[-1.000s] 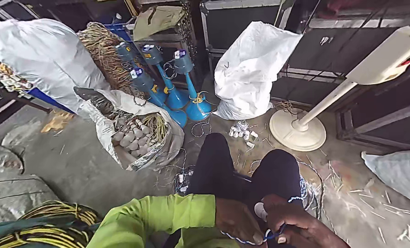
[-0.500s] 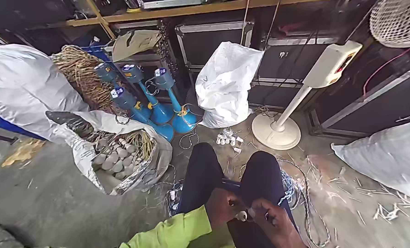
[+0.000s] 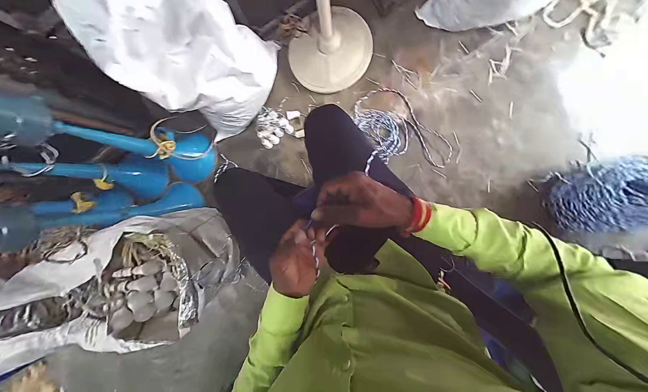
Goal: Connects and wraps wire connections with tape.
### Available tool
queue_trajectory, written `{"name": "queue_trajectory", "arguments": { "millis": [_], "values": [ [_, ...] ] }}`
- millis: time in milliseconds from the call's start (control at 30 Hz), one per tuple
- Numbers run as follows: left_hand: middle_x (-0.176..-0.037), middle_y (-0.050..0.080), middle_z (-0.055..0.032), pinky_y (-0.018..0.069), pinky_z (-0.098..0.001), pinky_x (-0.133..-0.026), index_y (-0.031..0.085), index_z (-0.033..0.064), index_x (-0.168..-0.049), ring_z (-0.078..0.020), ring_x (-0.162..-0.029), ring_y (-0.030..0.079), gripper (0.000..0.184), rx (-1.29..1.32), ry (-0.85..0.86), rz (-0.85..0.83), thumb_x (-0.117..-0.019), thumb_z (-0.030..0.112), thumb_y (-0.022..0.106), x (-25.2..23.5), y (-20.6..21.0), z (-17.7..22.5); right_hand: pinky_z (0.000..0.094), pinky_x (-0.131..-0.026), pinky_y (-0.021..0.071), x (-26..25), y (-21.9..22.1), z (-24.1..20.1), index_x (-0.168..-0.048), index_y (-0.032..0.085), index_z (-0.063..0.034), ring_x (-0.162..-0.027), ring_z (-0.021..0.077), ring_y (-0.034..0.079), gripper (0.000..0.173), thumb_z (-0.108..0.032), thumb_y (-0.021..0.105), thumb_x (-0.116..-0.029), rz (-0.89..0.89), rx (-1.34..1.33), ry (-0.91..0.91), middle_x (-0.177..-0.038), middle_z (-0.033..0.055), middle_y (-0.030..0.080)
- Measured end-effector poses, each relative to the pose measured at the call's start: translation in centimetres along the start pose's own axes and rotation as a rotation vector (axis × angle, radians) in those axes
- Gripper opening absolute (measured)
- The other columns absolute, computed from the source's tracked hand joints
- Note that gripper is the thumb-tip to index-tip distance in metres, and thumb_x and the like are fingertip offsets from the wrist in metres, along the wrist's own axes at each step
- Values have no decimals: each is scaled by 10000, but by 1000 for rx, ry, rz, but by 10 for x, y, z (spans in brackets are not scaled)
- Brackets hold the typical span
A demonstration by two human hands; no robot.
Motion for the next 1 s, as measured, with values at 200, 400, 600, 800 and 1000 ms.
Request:
{"name": "queue_trajectory", "arguments": {
  "millis": [200, 400, 600, 800, 1000],
  "values": [
    [-794, 688, 100, 506, -169, -687, 782, 183, -895, 18, -717, 597, 238, -523, 3, 53, -1035, 255, 603, 0, 5, 16, 243, -522, 515, 9, 8, 9, -833, 699, -12, -570, 59, 605, 163, -131, 721, -943, 4, -90, 26, -675, 19, 651],
    [-855, 736, 35, 565, -222, -717, 794, 164, -1009, -44, -741, 662, 206, -513, -44, 137, -1021, 278, 622, 9, -4, 26, 311, -822, 603, 31, -49, -3, -1287, 659, 23, -939, 130, 700, 389, -220, 679, -985, 187, 50, -1, -1142, 117, 720],
    [-790, 702, 58, 584, -254, -733, 753, 165, -1087, -60, -722, 665, 219, -428, 55, 250, -1058, 231, 546, 22, -23, 49, 323, -825, 587, 106, -134, 15, -1211, 687, -58, -925, 111, 690, 323, -290, 599, -1004, 300, 401, 267, -1078, 55, 723],
    [-768, 666, 60, 579, -268, -714, 730, 163, -1091, -72, -711, 651, 218, -358, 41, 321, -1053, 257, 536, 29, -32, 41, 731, -1153, 223, 156, -13, 41, -1424, 621, -267, -1511, 466, 261, 577, -597, 558, -955, 17, 707, 128, -1594, 128, 440],
    [-851, 694, 49, 564, -250, -729, 742, 154, -1110, -61, -740, 643, 206, -422, 129, 401, -1038, 262, 582, 27, -40, 70, 647, -1110, 388, 92, 35, 26, -1064, 744, -58, -1260, 383, 597, 211, -91, 567, -953, -92, 767, -94, -1211, 149, 705]
  ]
}}
Point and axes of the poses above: each hand's wrist, its own x-axis away from the middle knuckle, its own y-axis out of the palm, z = x × y, the point moved 9 cm from there along -x, towards the middle knuckle
